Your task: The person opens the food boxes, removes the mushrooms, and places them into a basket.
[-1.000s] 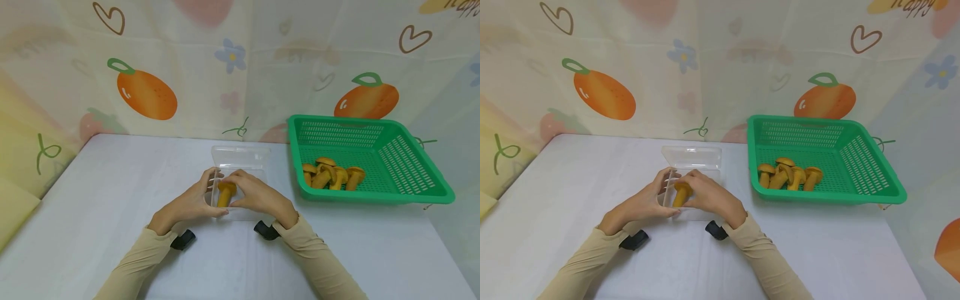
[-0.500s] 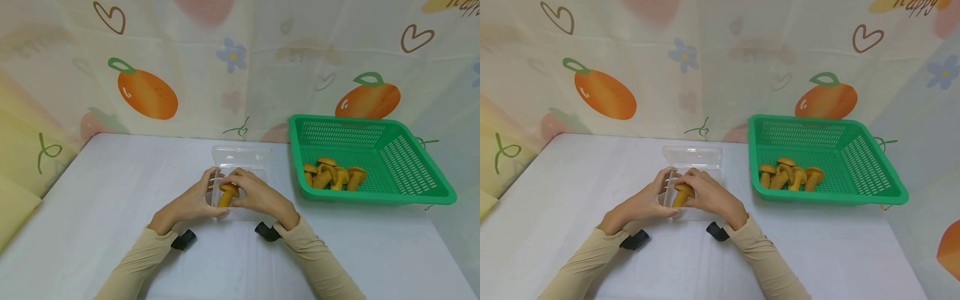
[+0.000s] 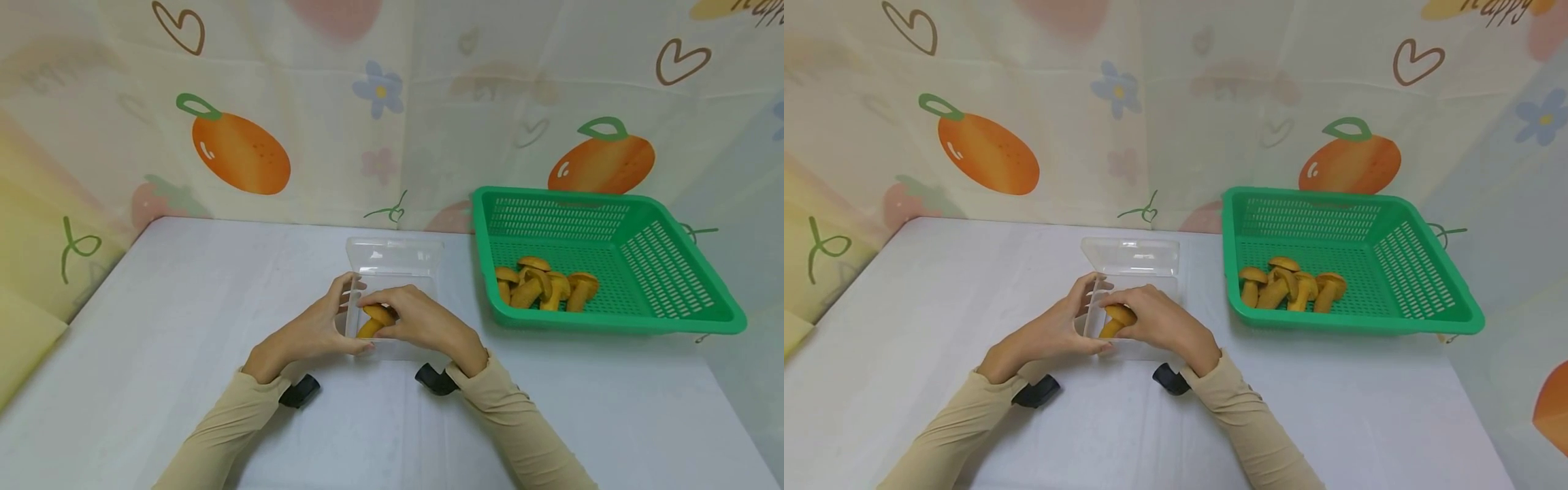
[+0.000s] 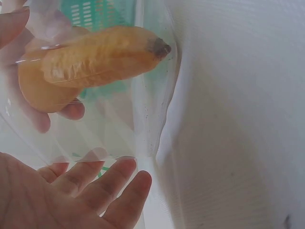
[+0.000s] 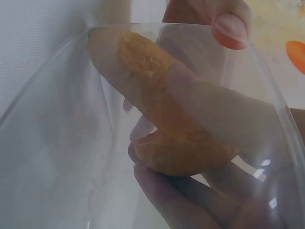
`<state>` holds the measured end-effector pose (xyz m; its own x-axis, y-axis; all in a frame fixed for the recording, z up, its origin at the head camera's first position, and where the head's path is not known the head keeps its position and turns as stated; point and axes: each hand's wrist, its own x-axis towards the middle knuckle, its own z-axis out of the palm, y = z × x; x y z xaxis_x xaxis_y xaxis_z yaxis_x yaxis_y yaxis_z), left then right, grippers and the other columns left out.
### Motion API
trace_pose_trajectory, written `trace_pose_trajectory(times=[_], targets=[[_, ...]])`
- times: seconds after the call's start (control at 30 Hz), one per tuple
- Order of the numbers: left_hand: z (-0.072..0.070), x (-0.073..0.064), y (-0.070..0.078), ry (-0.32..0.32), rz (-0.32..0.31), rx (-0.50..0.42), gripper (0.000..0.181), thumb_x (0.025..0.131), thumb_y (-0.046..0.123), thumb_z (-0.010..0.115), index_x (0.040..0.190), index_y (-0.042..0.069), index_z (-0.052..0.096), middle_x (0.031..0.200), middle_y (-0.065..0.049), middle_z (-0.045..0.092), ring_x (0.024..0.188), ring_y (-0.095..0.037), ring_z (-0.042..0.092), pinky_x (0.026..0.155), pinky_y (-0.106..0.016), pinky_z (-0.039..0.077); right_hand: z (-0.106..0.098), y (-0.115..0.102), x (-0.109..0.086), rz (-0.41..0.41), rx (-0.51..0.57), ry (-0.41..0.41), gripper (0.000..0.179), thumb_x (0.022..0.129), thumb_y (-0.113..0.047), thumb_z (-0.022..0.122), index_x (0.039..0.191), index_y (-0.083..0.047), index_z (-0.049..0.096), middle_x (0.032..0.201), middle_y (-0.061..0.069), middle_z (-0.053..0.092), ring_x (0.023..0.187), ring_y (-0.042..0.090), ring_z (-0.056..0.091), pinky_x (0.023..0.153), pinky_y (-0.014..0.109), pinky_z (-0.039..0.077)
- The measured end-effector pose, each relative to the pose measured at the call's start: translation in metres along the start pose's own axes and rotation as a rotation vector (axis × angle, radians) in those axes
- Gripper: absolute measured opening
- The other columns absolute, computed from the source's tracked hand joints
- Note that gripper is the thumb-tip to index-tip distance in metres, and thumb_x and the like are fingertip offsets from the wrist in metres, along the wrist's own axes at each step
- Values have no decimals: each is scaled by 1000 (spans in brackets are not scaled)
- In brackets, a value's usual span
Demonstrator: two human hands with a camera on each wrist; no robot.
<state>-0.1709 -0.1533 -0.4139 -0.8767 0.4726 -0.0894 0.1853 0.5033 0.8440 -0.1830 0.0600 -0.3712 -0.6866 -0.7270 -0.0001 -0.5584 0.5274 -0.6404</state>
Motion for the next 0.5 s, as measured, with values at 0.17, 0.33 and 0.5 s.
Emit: trace_pose_trajectory(times=[0.17, 0.33, 0.5], targets=[[0, 0, 0, 6, 5, 10, 105, 74, 33, 87, 149, 20, 15, 151, -6, 36, 140, -41, 41, 115, -56, 37, 0, 0, 0, -4, 23, 13, 47, 82, -8, 79, 127, -4, 65, 112, 8, 72, 84, 13, 57, 77, 25, 53], [-1, 0, 0, 2, -9, 7, 105, 75, 33, 86, 150, 21, 14, 152, -5, 35, 141, -41, 41, 115, -56, 38, -1, 0, -4, -25, 29, 38, 45, 85, -8, 77, 128, -2, 63, 105, 6, 70, 84, 14, 56, 81, 41, 56], [-1, 0, 0, -13, -16, -3, 106, 75, 34, 86, 150, 21, 12, 156, -9, 29, 141, -43, 40, 114, -57, 38, -9, 1, -10, -55, 14, 86, 47, 85, -11, 77, 130, -5, 63, 115, 5, 70, 90, 13, 59, 84, 33, 55]])
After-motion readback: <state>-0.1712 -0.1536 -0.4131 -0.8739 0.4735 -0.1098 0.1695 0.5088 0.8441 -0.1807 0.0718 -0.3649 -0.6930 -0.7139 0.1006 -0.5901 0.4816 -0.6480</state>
